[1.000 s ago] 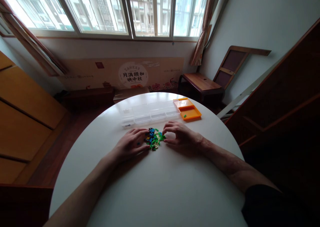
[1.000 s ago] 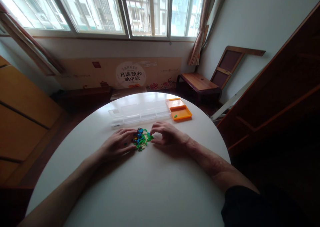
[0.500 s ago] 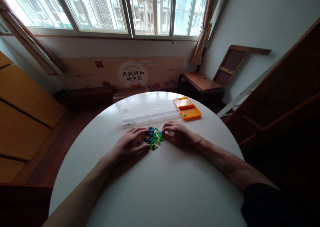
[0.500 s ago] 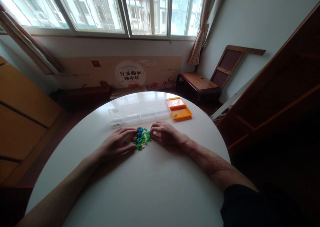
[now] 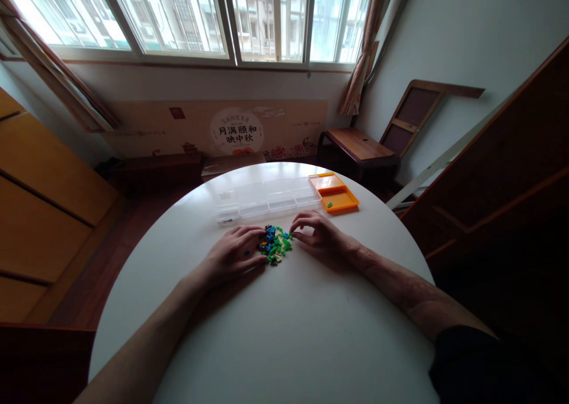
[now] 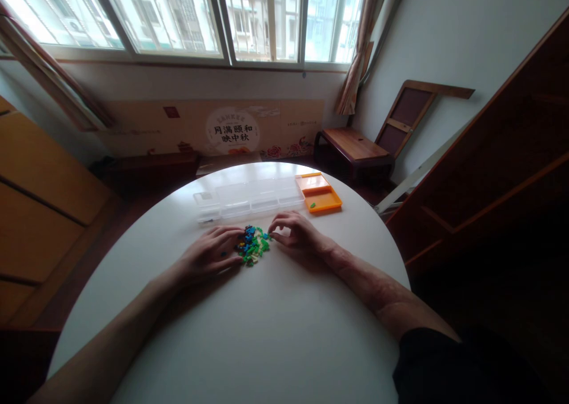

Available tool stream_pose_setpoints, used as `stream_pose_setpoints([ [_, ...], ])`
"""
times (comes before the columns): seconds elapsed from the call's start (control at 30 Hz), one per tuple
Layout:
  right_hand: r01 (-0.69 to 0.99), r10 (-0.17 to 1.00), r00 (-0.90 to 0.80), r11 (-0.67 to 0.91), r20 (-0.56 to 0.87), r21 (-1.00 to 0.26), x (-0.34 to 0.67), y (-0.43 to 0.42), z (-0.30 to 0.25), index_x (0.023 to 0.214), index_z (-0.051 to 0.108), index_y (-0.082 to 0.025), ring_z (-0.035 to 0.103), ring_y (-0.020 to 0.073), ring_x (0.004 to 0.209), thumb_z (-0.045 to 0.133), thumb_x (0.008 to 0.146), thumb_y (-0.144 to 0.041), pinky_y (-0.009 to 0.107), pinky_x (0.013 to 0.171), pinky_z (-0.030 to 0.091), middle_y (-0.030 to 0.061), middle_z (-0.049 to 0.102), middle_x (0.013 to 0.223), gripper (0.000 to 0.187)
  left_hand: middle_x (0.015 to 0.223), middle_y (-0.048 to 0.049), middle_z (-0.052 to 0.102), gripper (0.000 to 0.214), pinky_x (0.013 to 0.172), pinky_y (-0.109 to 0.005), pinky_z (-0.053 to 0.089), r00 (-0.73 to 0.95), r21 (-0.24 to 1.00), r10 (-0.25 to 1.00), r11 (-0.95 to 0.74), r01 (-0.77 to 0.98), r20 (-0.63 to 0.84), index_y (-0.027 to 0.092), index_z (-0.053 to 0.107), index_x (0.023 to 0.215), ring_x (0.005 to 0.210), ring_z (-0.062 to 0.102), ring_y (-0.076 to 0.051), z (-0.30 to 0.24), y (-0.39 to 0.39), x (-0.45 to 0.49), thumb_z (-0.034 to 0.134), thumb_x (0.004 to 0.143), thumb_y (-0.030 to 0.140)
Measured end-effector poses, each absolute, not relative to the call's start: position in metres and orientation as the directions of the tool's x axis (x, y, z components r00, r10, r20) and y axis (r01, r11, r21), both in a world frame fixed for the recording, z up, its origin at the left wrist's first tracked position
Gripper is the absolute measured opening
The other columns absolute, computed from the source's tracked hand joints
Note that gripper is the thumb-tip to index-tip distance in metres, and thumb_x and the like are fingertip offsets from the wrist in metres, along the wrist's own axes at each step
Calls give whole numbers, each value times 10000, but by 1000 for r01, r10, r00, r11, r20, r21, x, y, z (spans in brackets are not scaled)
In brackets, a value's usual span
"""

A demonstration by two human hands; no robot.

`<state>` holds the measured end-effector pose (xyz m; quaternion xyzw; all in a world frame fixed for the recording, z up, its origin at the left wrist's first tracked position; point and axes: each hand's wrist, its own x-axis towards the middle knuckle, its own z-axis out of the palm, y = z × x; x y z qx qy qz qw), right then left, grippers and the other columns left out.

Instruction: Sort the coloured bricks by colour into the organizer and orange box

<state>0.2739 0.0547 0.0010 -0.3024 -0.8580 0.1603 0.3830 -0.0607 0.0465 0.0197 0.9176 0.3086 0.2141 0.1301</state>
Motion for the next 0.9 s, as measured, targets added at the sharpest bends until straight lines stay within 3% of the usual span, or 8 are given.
stream_pose_setpoints([
  [0.33,458,702,-462,713,542,-531,275,55,1,982,760,-244,691,196,862,749,1033,-262,356,896,537,11,739,895,56,1549,-112,663,597,1180,-514,546,721,362,612,-784,503,324,310,615,1542,1400,648,-332,16,48,-62,747,1020,569],
  [0.9,485,763,-284,637,580,-600,281,60,0,1007,688,-240,688,220,903,640,1076,-256,379,939,510,29,752,958,86,1577,-123,634,600,1177,-517,553,715,357,618,-782,511,327,299,601,1546,1393,656,-334,14,49,-63,729,1031,579],
])
